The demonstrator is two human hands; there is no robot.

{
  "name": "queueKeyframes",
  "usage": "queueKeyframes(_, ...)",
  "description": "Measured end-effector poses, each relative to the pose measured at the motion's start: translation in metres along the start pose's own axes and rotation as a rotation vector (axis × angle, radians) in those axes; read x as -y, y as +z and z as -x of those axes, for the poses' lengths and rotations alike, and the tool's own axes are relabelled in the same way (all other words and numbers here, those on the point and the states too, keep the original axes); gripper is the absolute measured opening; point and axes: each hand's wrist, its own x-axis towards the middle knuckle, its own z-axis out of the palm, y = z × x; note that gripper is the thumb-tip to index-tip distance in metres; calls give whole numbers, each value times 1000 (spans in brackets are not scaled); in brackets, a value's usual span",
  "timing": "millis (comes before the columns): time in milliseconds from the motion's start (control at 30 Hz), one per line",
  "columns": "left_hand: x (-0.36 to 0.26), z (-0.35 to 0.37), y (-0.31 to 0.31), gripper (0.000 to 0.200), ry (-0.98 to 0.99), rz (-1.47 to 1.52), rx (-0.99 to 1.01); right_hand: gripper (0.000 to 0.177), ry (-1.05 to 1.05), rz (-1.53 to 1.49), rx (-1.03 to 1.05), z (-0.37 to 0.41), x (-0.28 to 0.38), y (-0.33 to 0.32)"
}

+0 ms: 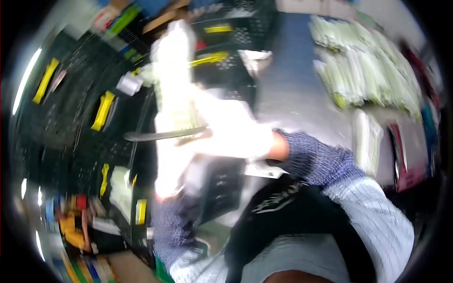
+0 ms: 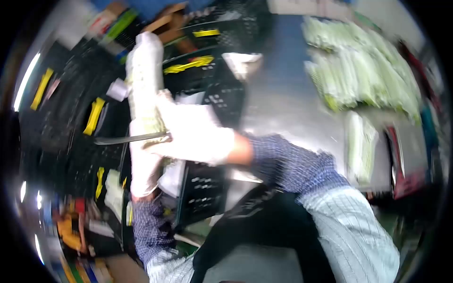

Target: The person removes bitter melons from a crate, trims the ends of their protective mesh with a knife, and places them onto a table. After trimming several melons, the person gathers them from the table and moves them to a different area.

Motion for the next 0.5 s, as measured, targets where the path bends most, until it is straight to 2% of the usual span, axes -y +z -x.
queueKeyframes(33, 11, -5, -2, 77, 130, -94, 91, 101, 65, 10, 0, -1, -2, -14)
queueKeyframes(67, 14, -8, 4, 85, 165, -261, 131, 97, 125, -23, -21, 3, -4, -20)
queueKeyframes(133, -6, -7, 37, 100, 149, -220, 229, 89, 225, -188, -101, 18, -11, -31)
queueKeyframes(167, -15, -4, 55, 109, 63, -31, 278, 83, 115, -413, -214, 30, -25, -35)
queueKeyframes(200, -6, -11, 55, 119, 125, -62, 390, 78, 216, -571, -192, 44, -31, -47)
queueKeyframes(233, -16, -6, 60, 120, 74, -80, 476, 73, 296, -747, -159, 57, -29, -57)
queueKeyframes(267, -12, -9, 60, 119, 169, -257, 605, 71, 410, -687, -146, 75, -25, -80)
queueKeyframes(300, -10, -15, 58, 119, 260, -438, 719, 74, 509, -799, -168, 92, -17, -100)
queueKeyframes(333, -19, -11, 67, 114, 222, -528, 709, 77, 498, -615, -226, 113, -32, -111)
queueKeyframes(367, -13, -14, 62, 106, 339, -593, 694, 79, 570, -438, -218, 134, -29, -133)
queueKeyframes(433, -4, -29, 47, 100, 383, -667, 615, 96, 643, -233, -308, 191, -35, -173)
queueKeyframes(467, -2, -28, 40, 91, 254, -593, 509, 104, 684, -98, -346, 219, -34, -192)
queueKeyframes(500, 2, -29, 32, 84, 165, -594, 403, 105, 660, 281, -306, 251, -38, -211)
